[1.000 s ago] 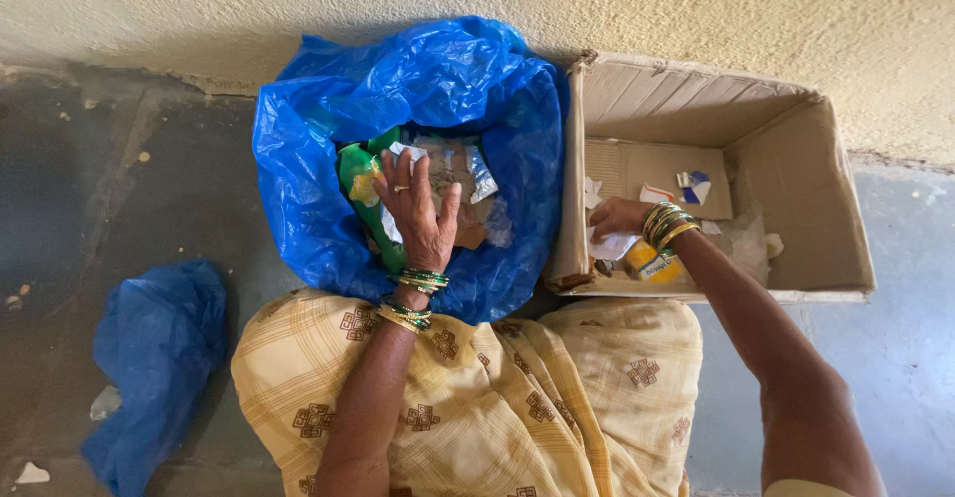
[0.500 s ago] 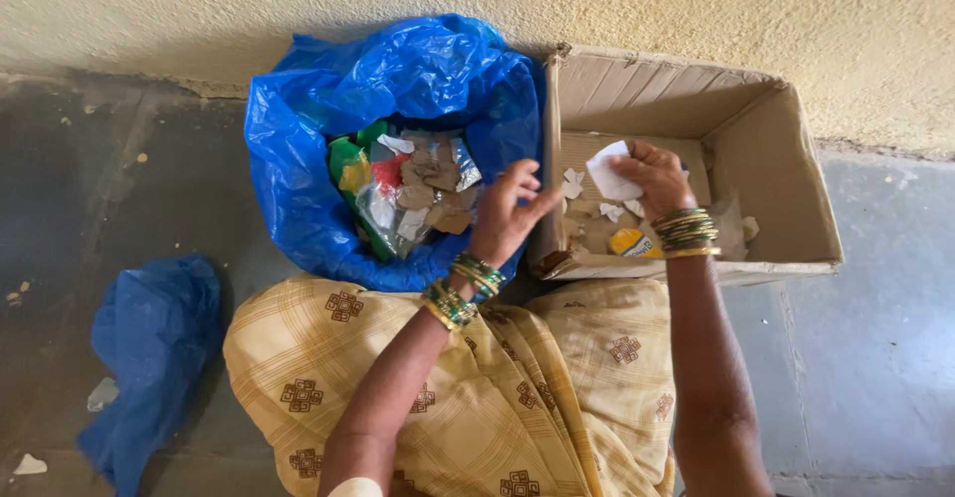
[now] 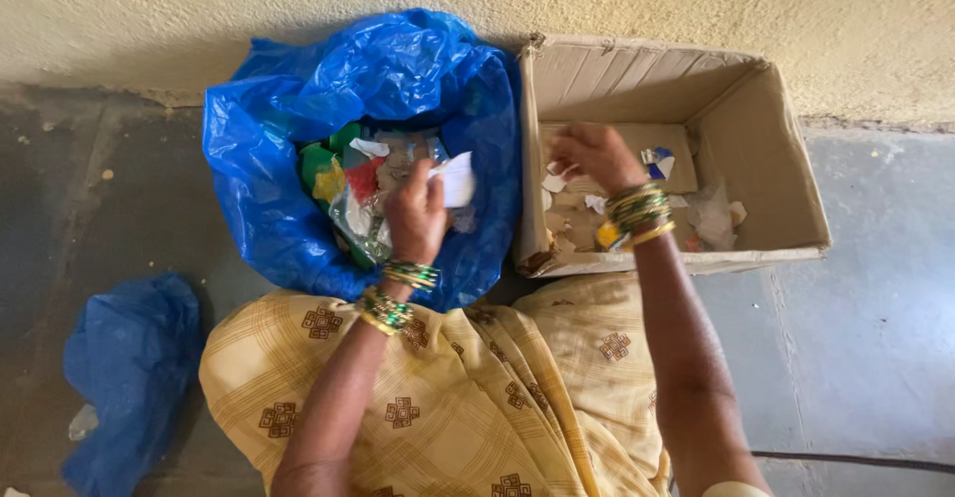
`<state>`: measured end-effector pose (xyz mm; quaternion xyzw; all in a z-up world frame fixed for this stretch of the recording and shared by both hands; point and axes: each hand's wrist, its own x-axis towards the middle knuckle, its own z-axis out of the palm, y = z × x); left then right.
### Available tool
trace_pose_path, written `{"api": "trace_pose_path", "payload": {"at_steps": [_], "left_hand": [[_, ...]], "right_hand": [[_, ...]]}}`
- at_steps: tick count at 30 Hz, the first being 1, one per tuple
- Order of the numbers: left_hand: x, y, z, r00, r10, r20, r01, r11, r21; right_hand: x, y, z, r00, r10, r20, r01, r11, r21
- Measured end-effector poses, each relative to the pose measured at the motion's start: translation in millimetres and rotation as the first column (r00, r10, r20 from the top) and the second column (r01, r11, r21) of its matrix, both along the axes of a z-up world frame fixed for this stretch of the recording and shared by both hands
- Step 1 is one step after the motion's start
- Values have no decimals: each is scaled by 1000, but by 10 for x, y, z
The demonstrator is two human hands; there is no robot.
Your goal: The person sits on the floor and sorts items from a blue plastic bag into a cardboard box. They handle plastic bottles, small packets, and pieces of cardboard, placing them into the box one by one.
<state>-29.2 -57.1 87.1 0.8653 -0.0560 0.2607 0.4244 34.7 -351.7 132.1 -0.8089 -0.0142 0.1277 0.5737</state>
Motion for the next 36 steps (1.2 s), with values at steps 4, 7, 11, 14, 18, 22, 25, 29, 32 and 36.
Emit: {"api": "trace_pose_path", "payload": {"at_steps": [4,7,11,14,18,22,25,29,32,36], "left_hand": [[-131,446,-77,991,61,121,-90,964,251],[-151,457,-143,993,99,65,-113,954,278],[-63,259,-243,991,44,129,-74,968,239],[-24,195,-307,995,24,101,-47,971,236],[-2,150,-314,999,19,37,-26,980,199],[15,150,-306,999,1,46,-10,981,195],[8,137,-331,1000,5,30,-10,981,191],[38,139,-342,999,7,32,-13,981,191],[48,130,-371,999,16,30,-21,983,183],[46,132,-409,997,15,73,-27,985,169]], "right_hand": [[465,-506,-317,993,-2,-117,-56,870,-490],[769,-734,-774,971,16,-237,-164,768,-619],[1000,-906,-1537,931,276,-241,-362,599,-714],[1100,-729,-2169,880,450,-155,-410,551,-727],[1092,-362,-2617,813,500,-297,-499,337,-798],[816,-346,-2703,735,672,-91,-501,448,-740],[646,-406,-2701,734,668,-121,-649,638,-414],[555,-343,-2718,661,690,-296,-748,637,-186],[473,-266,-2742,615,654,-441,-722,691,17],[434,-285,-2644,587,531,-611,-726,680,-105]]}}
